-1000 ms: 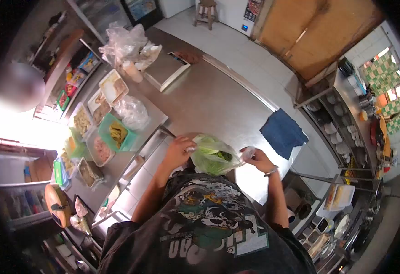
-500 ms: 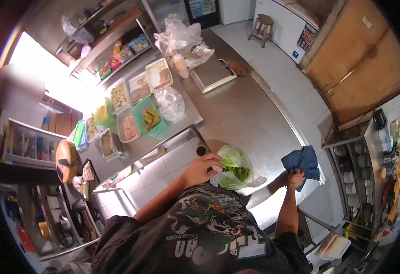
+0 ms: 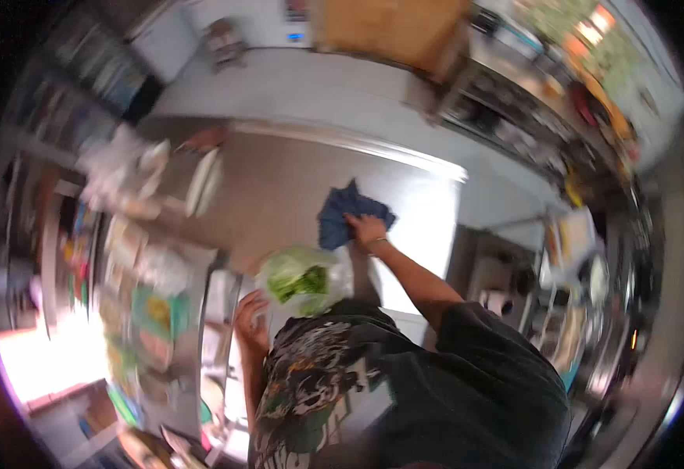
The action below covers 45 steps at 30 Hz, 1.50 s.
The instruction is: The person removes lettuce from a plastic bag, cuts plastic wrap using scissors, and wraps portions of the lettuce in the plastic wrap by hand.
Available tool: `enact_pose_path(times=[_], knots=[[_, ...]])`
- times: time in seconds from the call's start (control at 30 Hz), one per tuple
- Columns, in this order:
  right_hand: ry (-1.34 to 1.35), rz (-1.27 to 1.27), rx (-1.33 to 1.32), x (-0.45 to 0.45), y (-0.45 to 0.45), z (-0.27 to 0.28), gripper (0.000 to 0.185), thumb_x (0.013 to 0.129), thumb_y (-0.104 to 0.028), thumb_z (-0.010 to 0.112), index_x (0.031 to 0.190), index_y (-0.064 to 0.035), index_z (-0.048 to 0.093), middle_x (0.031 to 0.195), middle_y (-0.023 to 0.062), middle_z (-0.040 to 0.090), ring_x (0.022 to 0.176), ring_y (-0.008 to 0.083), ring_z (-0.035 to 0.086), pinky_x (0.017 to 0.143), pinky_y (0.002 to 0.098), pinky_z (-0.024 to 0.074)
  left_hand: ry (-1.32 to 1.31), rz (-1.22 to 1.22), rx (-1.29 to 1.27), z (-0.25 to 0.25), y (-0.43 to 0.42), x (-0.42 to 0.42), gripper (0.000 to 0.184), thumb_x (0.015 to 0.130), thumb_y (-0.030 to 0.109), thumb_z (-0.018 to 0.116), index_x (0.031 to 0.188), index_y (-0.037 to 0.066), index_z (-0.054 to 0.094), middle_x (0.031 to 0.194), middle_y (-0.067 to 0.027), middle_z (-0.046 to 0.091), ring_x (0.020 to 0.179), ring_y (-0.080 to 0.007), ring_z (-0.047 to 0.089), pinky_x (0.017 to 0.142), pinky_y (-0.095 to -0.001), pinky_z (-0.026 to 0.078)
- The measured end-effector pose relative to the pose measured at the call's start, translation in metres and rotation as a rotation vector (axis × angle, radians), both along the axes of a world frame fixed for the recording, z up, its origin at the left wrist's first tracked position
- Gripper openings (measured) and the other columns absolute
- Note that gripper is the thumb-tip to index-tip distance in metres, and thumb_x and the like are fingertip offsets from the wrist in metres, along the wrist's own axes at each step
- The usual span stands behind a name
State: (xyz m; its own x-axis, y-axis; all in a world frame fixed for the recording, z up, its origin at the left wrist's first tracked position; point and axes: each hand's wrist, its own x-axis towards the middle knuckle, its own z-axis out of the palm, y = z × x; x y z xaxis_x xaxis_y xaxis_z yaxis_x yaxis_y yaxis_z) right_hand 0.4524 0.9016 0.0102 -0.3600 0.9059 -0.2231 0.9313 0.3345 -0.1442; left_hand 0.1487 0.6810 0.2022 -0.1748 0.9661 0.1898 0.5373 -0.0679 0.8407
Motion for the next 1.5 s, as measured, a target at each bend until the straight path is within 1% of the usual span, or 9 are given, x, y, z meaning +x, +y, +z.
enact_pose_path(times=[0.3, 0.9, 0.97, 1.0, 1.07, 1.13, 1.2, 1.37, 1.5], knots=[[0.196, -0.722, 0.29, 0.127, -0.207, 0.002, 0.022, 0.082, -0.017, 0.06, 0.105, -0.0153, 0.061, 0.13, 0.0077, 0.052, 0.119, 0.0338, 0.046, 0.093, 0.0489, 0.0391, 0.026, -0.081, -0.024, -0.036, 0.05, -0.009, 0.039, 0.074, -0.013, 0.047, 0.107, -0.001, 0.063, 0.103, -0.013, 0.067, 0.097, -0.0253, 0.064, 0.092, -0.0359, 0.048], [1.14, -2.816, 0.831, 0.122, -0.569, -0.093, 0.049, 0.081, -0.014, 0.077, 0.123, 0.0005, 0.055, 0.104, 0.0098, 0.065, 0.09, 0.0223, 0.061, 0.078, 0.0355, 0.0518, 0.203, -0.625, 0.165, 0.046, 0.203, 0.091, 0.029, 0.103, 0.024, 0.048, 0.101, -0.003, 0.058, 0.097, -0.0115, 0.059, 0.091, -0.0235, 0.055, 0.088, -0.0359, 0.044], [1.507, -2.689, 1.24, 0.123, -0.615, -0.082, 0.026, 0.088, -0.014, 0.07, 0.108, -0.0027, 0.058, 0.097, 0.0071, 0.063, 0.083, 0.0203, 0.06, 0.071, 0.036, 0.0525, 0.136, -0.663, 0.137, 0.054, 0.211, 0.1, 0.029, 0.103, 0.024, 0.047, 0.102, -0.003, 0.058, 0.098, -0.0116, 0.06, 0.091, -0.0236, 0.056, 0.088, -0.0366, 0.045], [0.795, -2.92, 0.589, 0.142, -0.675, -0.154, 0.017, 0.092, -0.013, 0.064, 0.106, -0.0043, 0.059, 0.096, 0.0063, 0.063, 0.08, 0.0185, 0.059, 0.064, 0.0345, 0.051, 0.043, -0.671, 0.115, 0.055, 0.212, 0.107, 0.03, 0.104, 0.024, 0.046, 0.105, -0.003, 0.058, 0.101, -0.0117, 0.061, 0.093, -0.0233, 0.057, 0.089, -0.0367, 0.045], [1.302, -2.451, 1.894, 0.164, -0.702, -0.075, 0.015, 0.092, -0.013, 0.061, 0.106, -0.0051, 0.061, 0.096, 0.0065, 0.063, 0.076, 0.0192, 0.059, 0.062, 0.035, 0.0516, -0.002, -0.715, 0.109, 0.045, 0.235, 0.099, 0.03, 0.104, 0.024, 0.046, 0.106, -0.003, 0.058, 0.102, -0.0122, 0.061, 0.095, -0.0233, 0.057, 0.09, -0.0366, 0.045], [0.992, -2.82, 1.416, 0.211, -0.823, -0.122, 0.04, 0.096, -0.038, 0.056, 0.107, -0.0008, 0.066, 0.106, 0.0145, 0.069, 0.094, 0.0253, 0.063, 0.083, 0.0393, 0.0492, 0.091, -0.809, 0.153, 0.049, 0.247, 0.098, 0.03, 0.104, 0.023, 0.047, 0.109, -0.003, 0.058, 0.105, -0.0131, 0.061, 0.098, -0.0237, 0.057, 0.091, -0.037, 0.044], [1.531, -2.155, 2.193, 0.252, -0.89, -0.069, 0.025, 0.095, -0.012, 0.056, 0.119, -0.0035, 0.056, 0.102, 0.0116, 0.064, 0.09, 0.0313, 0.064, 0.077, 0.0498, 0.0559, 0.09, -0.826, 0.158, 0.037, 0.257, 0.089, 0.029, 0.104, 0.023, 0.047, 0.11, -0.003, 0.058, 0.105, -0.013, 0.061, 0.099, -0.0242, 0.057, 0.092, -0.0373, 0.044], [1.175, -2.091, 2.265, 0.317, -0.94, 0.099, 0.047, 0.094, -0.054, 0.051, 0.095, -0.0077, 0.061, 0.079, 0.0045, 0.063, 0.056, 0.0181, 0.056, 0.052, 0.03, 0.0503, 0.202, -0.809, 0.171, -0.011, 0.259, 0.058, 0.025, 0.101, 0.018, 0.049, 0.112, -0.003, 0.059, 0.109, -0.0131, 0.062, 0.102, -0.0254, 0.057, 0.095, -0.0379, 0.043], [-0.491, -2.119, 0.705, 0.339, -0.919, 0.132, 0.026, 0.093, -0.016, 0.057, 0.112, 0.0011, 0.061, 0.11, 0.019, 0.066, 0.094, 0.0337, 0.066, 0.077, 0.0466, 0.0573, 0.147, -0.592, -0.039, -0.001, 0.195, 0.07, 0.03, 0.086, -0.006, 0.051, 0.112, 0.001, 0.062, 0.119, -0.0112, 0.06, 0.112, -0.0239, 0.056, 0.1, -0.0358, 0.041]])
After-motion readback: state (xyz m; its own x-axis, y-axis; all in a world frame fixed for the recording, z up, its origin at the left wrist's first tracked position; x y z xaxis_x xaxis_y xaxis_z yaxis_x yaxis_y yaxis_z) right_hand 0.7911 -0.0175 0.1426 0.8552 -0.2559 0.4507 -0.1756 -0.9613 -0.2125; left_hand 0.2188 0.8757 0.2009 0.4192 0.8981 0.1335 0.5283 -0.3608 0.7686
